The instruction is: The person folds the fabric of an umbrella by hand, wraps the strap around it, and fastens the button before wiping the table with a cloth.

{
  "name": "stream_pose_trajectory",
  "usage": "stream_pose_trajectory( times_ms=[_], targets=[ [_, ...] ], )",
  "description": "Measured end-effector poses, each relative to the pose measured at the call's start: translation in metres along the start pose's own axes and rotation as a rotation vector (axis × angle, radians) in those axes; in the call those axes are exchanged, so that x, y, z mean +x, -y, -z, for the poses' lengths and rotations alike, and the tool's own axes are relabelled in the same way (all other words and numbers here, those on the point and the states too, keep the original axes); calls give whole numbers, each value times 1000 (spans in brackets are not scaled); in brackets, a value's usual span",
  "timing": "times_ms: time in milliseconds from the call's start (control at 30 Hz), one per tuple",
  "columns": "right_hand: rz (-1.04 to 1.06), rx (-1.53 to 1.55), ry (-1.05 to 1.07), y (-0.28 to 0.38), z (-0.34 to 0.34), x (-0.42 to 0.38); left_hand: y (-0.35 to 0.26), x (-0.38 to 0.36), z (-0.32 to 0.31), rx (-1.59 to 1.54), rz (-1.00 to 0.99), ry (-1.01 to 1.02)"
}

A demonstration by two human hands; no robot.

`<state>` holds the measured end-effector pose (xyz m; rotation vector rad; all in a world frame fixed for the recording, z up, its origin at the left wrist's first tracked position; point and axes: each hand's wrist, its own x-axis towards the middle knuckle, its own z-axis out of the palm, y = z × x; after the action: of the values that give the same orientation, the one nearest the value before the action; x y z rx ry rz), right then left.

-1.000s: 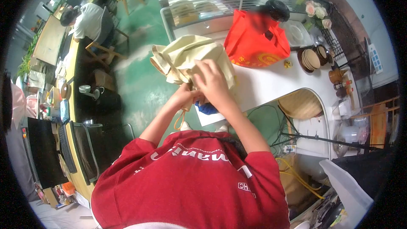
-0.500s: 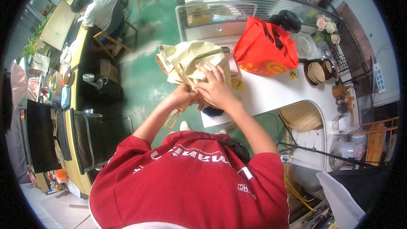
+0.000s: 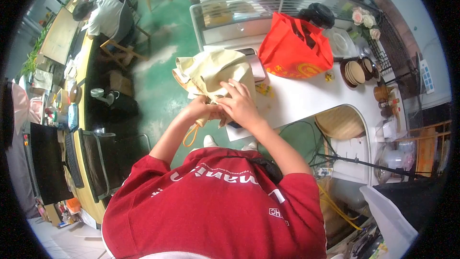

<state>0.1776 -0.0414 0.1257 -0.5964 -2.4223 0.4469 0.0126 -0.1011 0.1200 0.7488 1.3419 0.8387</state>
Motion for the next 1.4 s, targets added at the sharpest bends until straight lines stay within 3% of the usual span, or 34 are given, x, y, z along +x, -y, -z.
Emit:
stream_pose_trajectory(
  times_ms=[133,200,333,433,500,533,567,667,767,867,933,1033,1167,1267,1400],
  targets=[
    [-6,45,19,0,-3,-4,-1,-6,5,-87,10,69],
    [-5,20,35,0,-4,-7,8,1,11,-359,44,163],
    [-38,66,51,-3,-14,-16,12,7,9,-368,52,112],
    [-56,117,7,-7,-17,-20,12,8,5,-246,57,13],
    [-348,235,-40,-7,-12,-17,19,12,1,-86,-24,-111],
    [-393,270,-139,-9,-13,-15,19,15,3,43,15,-135],
    [-393,270,-140,-8,-11,-12,20,15,2,44,15,-136],
    [-265,-106,-334,5,0,5,19,13,-4,128,-108,-188],
    [-446,-16,-387,-4,1,9,11,5,-12,156,-150,-218],
    [-391,-77,-522,-17,16,5,31,24,-1,236,-127,-160],
    [-389,-62,-519,-13,30,-2,21,21,1,215,-59,-53],
    [-369,-163,-518,-1,38,-15,31,29,4,230,-107,-137],
    [-362,-129,-282,7,49,-27,44,46,14,459,-103,-222],
    [-348,-42,44,28,70,-17,29,36,10,579,-117,-237],
    [-165,17,-84,41,48,30,23,37,11,599,-96,-213]
  ],
)
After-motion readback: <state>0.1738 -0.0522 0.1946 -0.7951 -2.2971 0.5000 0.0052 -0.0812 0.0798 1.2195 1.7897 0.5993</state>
